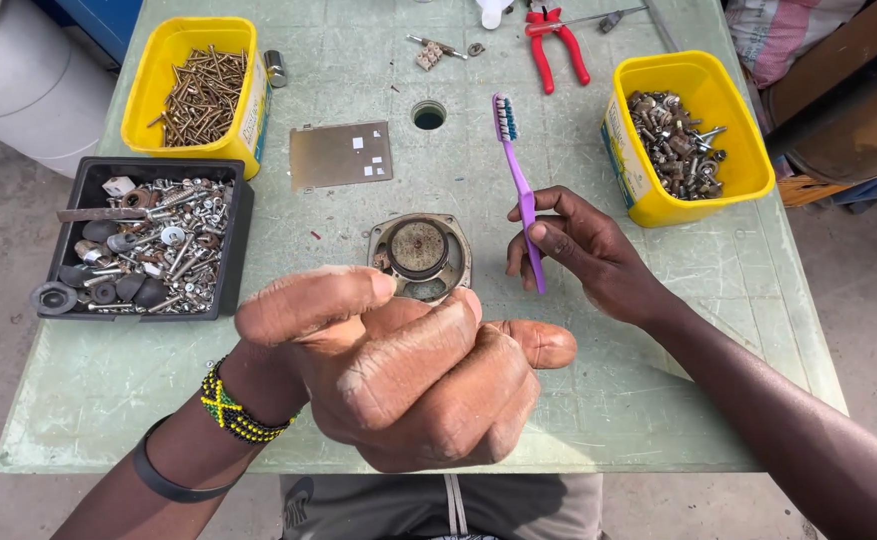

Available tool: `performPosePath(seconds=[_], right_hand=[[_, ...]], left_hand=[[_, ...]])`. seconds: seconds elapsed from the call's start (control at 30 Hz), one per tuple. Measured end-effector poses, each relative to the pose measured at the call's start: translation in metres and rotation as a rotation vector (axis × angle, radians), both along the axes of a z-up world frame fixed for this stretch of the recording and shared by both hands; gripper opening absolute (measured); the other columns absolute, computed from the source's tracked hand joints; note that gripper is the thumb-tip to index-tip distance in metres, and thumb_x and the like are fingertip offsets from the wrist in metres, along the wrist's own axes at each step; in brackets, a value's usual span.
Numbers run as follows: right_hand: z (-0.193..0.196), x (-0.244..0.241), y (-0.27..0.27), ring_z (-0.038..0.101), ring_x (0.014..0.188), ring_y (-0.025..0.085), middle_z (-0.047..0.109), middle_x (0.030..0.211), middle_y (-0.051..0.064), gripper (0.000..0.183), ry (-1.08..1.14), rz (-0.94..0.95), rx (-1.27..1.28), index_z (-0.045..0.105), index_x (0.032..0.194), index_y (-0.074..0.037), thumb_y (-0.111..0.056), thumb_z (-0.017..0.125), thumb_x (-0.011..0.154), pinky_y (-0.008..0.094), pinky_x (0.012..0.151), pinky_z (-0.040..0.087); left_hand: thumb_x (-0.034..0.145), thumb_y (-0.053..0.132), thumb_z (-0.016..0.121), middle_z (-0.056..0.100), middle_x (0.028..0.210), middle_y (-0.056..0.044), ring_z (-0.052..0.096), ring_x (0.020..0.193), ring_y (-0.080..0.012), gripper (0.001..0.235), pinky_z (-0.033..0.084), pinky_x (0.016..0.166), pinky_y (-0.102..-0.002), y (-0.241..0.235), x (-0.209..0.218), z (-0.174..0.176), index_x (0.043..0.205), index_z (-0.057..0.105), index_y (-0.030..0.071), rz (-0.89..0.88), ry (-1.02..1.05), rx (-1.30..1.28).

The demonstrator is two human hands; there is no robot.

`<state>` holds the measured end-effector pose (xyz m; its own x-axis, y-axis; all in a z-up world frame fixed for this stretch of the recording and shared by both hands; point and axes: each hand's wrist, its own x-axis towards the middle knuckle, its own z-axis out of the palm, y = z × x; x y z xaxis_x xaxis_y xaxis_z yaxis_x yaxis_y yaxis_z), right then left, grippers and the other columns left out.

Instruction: Cleaning a speaker component using a toothbrush and cleaning solution

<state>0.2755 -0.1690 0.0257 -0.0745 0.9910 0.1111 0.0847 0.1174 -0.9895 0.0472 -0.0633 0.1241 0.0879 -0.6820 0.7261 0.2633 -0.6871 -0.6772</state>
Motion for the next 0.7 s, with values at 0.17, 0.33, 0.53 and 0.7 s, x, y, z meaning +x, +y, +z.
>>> performPosePath(seconds=[0.17,0.33,0.53,0.7], right_hand=[[-0.019,0.003,0.005,0.063,0.068,0.019,0.067,0.085,0.021,0.027,0.127,0.057,0.172,0.049,0.130,0.005,-0.011,0.046,0.108,0.034,0.073,0.053],[-0.002,0.000,0.000,0.061,0.071,0.019,0.071,0.092,0.016,0.029,0.003,0.005,-0.017,0.051,0.125,-0.005,-0.029,0.049,0.107,0.030,0.073,0.052],[-0.013,0.005,0.004,0.065,0.084,0.013,0.070,0.097,0.010,0.026,0.036,-0.098,-0.061,0.057,0.124,-0.008,-0.026,0.053,0.106,0.028,0.074,0.053],[-0.011,0.002,0.008,0.066,0.066,0.019,0.073,0.093,0.014,0.028,-0.002,-0.034,-0.111,0.054,0.125,-0.008,-0.029,0.050,0.106,0.029,0.064,0.053]], left_hand=[[0.093,0.022,0.075,0.056,0.083,0.015,0.053,0.081,0.0024,0.022,0.031,0.080,-0.031,-0.007,0.002,-0.004,0.084,0.055,0.028,-0.046,0.003,-0.019],[0.083,0.009,0.077,0.052,0.076,0.013,0.052,0.073,0.0053,0.029,0.030,0.075,-0.029,-0.021,0.000,-0.009,0.079,0.054,0.026,-0.102,0.004,-0.037],[0.104,0.029,0.085,0.057,0.085,0.017,0.064,0.074,-0.0009,0.043,0.027,0.077,-0.034,0.017,0.003,-0.004,0.086,0.045,0.026,0.037,0.269,-0.290],[0.098,0.035,0.089,0.047,0.048,0.004,0.052,0.044,-0.0146,0.033,0.049,0.074,-0.043,0.182,0.084,-0.063,0.085,0.067,0.015,0.155,0.301,-1.312]])
